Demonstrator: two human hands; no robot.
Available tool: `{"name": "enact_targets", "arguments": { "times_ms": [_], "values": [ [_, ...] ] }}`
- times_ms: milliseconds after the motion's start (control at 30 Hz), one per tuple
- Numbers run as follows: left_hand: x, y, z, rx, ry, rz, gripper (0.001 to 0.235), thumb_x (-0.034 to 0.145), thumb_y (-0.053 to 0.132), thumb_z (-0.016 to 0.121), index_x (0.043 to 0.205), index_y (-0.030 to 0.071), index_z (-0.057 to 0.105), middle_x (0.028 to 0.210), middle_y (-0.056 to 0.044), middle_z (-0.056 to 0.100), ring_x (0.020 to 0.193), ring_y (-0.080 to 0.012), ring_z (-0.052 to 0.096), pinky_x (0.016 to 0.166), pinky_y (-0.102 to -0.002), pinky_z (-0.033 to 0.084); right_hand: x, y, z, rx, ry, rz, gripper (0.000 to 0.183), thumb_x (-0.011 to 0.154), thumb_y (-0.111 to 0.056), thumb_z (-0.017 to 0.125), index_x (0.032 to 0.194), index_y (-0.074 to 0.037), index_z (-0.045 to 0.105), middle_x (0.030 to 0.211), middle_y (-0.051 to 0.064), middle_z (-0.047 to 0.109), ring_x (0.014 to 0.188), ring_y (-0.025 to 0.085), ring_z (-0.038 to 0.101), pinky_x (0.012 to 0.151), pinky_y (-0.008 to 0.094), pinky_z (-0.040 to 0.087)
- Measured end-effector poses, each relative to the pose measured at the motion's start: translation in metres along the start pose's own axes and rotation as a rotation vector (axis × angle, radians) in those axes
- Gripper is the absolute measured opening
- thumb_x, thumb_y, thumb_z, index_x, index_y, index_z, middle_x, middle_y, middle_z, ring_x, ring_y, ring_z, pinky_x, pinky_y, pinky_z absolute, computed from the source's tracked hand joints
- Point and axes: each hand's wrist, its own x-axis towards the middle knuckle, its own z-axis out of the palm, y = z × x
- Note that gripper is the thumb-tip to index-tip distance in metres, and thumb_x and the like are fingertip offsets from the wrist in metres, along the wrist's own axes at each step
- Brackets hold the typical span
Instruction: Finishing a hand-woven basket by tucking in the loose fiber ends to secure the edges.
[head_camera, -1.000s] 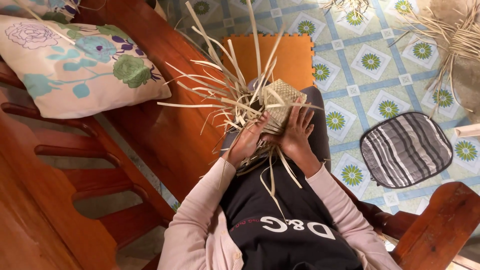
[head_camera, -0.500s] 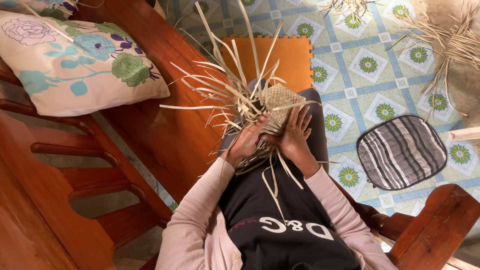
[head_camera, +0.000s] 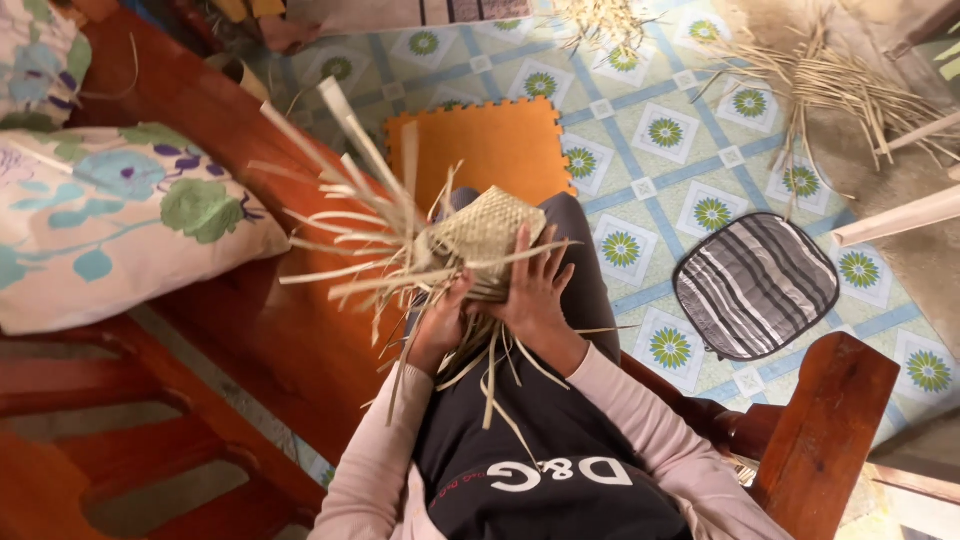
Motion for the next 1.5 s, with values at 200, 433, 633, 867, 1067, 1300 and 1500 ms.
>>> {"name": "enact_targets", "arguments": {
  "times_ms": [200, 433, 633, 867, 1067, 1300, 1500],
  "values": [
    [0.014, 0.062, -0.023, -0.502, 0.008, -0.246, 0.049, 0.104, 0.028, 0.056, 0.140, -0.004, 0.050, 0.134, -0.016, 0.063, 0.116, -0.0181, 0.063, 0.103, -0.031, 0.049, -0.005, -0.001, 0.002, -0.103, 0.060, -0.110, 0.150, 0.064, -0.075, 0.081, 0.164, -0.009, -0.009, 0.162, 0.040, -0.011, 0.142, 0.069, -0.011, 0.105, 0.086, 0.006],
    [0.028, 0.088, -0.010, -0.599, 0.177, -0.463, 0.055, 0.098, 0.043, 0.063, 0.119, -0.008, 0.069, 0.113, -0.027, 0.071, 0.100, -0.0281, 0.070, 0.084, -0.035, 0.061, -0.005, 0.004, -0.082, 0.539, 0.035, -0.209, 0.122, 0.071, -0.061, 0.082, 0.164, -0.017, 0.018, 0.165, 0.028, 0.008, 0.148, 0.061, 0.004, 0.115, 0.077, 0.015],
    [0.024, 0.017, 0.026, -0.161, 0.141, -0.482, 0.060, 0.096, 0.052, 0.061, 0.122, 0.000, 0.073, 0.126, -0.020, 0.069, 0.131, -0.0287, 0.058, 0.110, -0.035, 0.049, -0.006, 0.063, -0.113, 1.801, 0.307, -0.410, 0.014, 0.105, -0.012, 0.047, 0.119, -0.012, 0.049, 0.076, 0.009, 0.044, 0.068, 0.026, 0.048, 0.065, 0.044, 0.045],
    [0.017, -0.050, 0.037, -0.170, 0.034, -0.108, 0.022, 0.104, 0.010, 0.058, 0.110, -0.002, 0.076, 0.096, -0.012, 0.074, 0.097, -0.0189, 0.068, 0.093, -0.036, 0.056, -0.011, 0.065, -0.122, 1.912, 0.323, -0.555, 0.051, 0.111, -0.049, 0.024, 0.070, -0.020, 0.034, 0.069, -0.001, 0.031, 0.062, 0.017, 0.033, 0.059, 0.032, 0.035],
    [0.021, -0.038, 0.034, -0.293, 0.068, -0.269, 0.034, 0.104, 0.031, 0.061, 0.115, 0.002, 0.076, 0.103, -0.010, 0.075, 0.104, -0.0197, 0.067, 0.105, -0.042, 0.051, -0.009, 0.066, -0.125, 2.016, 0.262, -0.599, 0.049, 0.112, -0.046, 0.023, 0.072, -0.021, 0.037, 0.069, -0.003, 0.033, 0.063, 0.015, 0.033, 0.059, 0.029, 0.035],
    [0.019, 0.017, 0.031, -0.269, 0.120, -0.505, 0.049, 0.098, 0.055, 0.065, 0.120, 0.013, 0.078, 0.114, -0.011, 0.076, 0.116, -0.0293, 0.067, 0.108, -0.048, 0.046, -0.007, 0.065, -0.127, 2.105, 0.200, -0.616, 0.046, 0.112, -0.043, 0.026, 0.074, -0.021, 0.038, 0.070, -0.003, 0.034, 0.064, 0.014, 0.034, 0.061, 0.028, 0.035],
    [0.016, 0.066, 0.026, -0.291, 0.156, -0.530, 0.044, 0.096, 0.048, 0.071, 0.116, 0.009, 0.078, 0.109, -0.013, 0.075, 0.112, -0.0282, 0.067, 0.108, -0.051, 0.045, -0.006, 0.065, -0.127, 2.099, 0.218, -0.581, 0.046, 0.112, -0.042, 0.028, 0.073, -0.021, 0.038, 0.070, -0.004, 0.034, 0.064, 0.013, 0.034, 0.061, 0.027, 0.034]
  ]
}}
